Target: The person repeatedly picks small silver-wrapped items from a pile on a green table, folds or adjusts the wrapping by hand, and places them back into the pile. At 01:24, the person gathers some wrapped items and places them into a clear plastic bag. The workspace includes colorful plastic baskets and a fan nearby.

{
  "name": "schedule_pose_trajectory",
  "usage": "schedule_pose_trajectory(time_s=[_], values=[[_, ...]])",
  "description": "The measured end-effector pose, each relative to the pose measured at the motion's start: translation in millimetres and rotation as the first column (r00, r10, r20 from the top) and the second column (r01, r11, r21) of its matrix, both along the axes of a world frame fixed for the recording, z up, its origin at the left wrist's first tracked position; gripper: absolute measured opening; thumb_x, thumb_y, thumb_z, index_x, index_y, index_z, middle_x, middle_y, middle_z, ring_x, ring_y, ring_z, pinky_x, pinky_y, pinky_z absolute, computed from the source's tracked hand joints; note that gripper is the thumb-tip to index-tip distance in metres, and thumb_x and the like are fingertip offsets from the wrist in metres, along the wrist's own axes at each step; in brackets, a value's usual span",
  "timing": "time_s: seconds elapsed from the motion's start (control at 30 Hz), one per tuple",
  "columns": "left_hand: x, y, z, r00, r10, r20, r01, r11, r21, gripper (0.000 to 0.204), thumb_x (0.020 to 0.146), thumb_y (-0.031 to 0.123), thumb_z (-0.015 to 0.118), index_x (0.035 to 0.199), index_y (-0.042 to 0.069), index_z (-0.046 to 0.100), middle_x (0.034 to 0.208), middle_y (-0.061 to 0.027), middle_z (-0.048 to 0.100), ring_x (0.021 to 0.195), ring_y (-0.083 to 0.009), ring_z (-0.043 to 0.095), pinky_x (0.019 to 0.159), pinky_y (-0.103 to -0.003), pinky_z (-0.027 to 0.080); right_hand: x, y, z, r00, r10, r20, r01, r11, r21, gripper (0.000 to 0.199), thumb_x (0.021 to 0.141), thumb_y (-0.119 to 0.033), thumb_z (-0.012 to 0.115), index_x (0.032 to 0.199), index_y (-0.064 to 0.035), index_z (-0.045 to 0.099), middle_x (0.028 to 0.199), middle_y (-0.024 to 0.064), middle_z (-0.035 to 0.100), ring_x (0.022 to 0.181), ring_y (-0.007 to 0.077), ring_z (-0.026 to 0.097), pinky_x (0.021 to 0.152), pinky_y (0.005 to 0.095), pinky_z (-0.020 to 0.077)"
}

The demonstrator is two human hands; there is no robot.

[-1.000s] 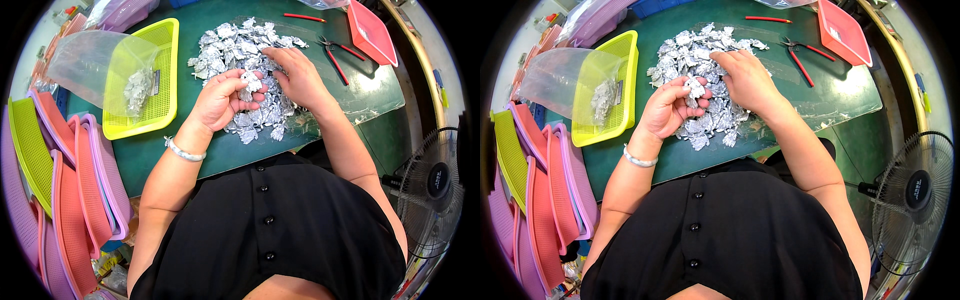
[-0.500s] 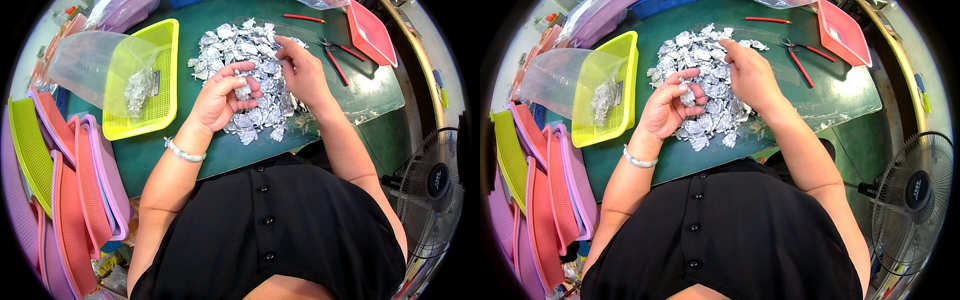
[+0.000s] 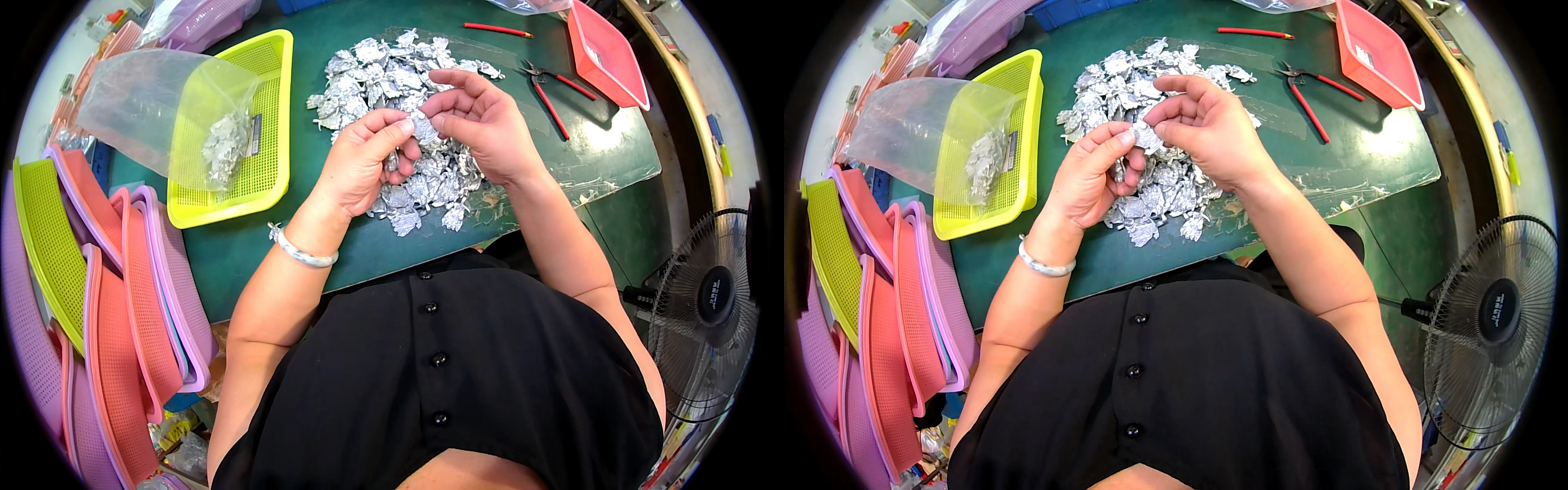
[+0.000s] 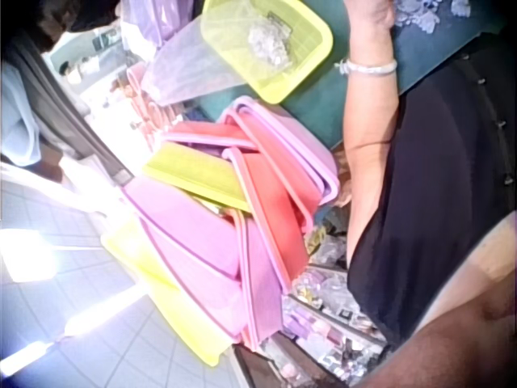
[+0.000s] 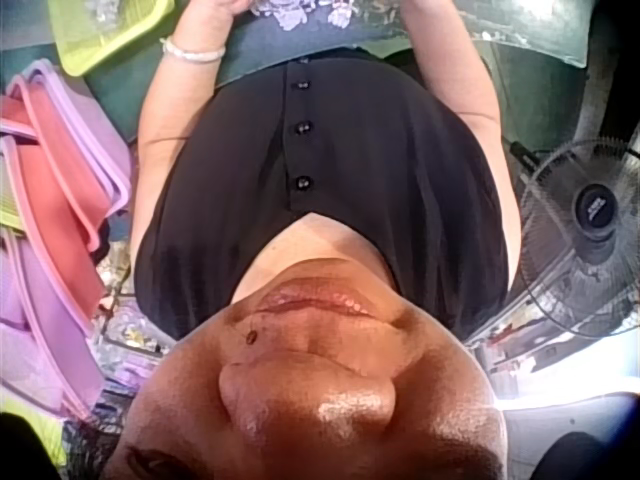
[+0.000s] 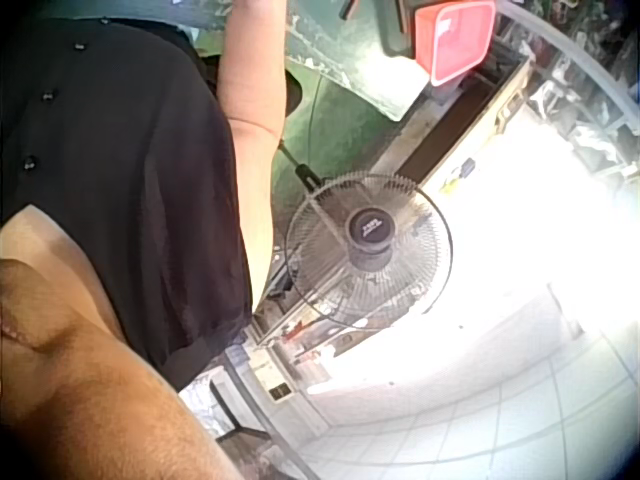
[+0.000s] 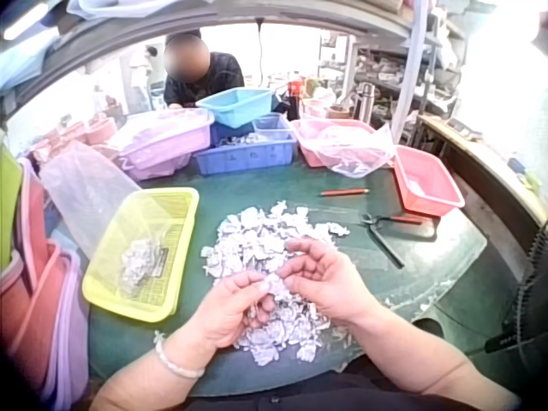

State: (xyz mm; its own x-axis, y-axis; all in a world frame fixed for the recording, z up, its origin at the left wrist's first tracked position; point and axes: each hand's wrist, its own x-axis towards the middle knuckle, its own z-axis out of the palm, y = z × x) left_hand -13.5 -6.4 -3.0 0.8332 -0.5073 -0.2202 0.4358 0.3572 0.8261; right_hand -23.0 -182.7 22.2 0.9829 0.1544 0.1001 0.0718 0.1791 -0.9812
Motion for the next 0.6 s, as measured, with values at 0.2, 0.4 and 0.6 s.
schedule_pose_trajectory(time_s=[0.2,0.4,0.6], values=[[1.2,1.6,0.9,0.998,0.046,-0.050,-0.048,0.998,-0.039,0.013,0.084,0.016,0.056,0.095,0.008,0.054,0.070,-0.0047,0.059,0.053,-0.0104,0.053,0.044,-0.020,0.039,-1.3,-3.8,-2.1,0.994,0.037,-0.102,-0.045,0.996,-0.071,0.040,0.080,-0.002,0.057,0.117,0.0037,0.044,0.086,0.0063,0.060,0.073,0.0095,0.056,0.063,0.0205,0.0455],[0.1,0.0,2.9,0.998,0.063,-0.024,-0.064,0.996,-0.054,0.017,0.083,0.013,0.055,0.098,0.006,0.054,0.074,-0.0052,0.060,0.060,-0.0114,0.057,0.048,-0.020,0.044,-5.2,-9.7,-6.6,0.977,0.100,-0.190,-0.100,0.995,0.008,0.040,0.081,-0.002,0.056,0.118,0.0037,0.042,0.084,0.0059,0.060,0.069,0.0099,0.057,0.061,0.0210,0.0456],[1.9,1.8,-2.1,1.000,0.007,-0.008,-0.007,0.998,-0.069,0.020,0.081,0.009,0.057,0.100,0.005,0.054,0.079,-0.0040,0.059,0.065,-0.0118,0.059,0.052,-0.020,0.046,-2.6,-8.7,-6.4,0.998,0.055,-0.037,-0.055,0.998,-0.001,0.042,0.079,0.003,0.055,0.119,0.0044,0.041,0.087,0.0076,0.060,0.072,0.0096,0.056,0.065,0.0217,0.0459]])
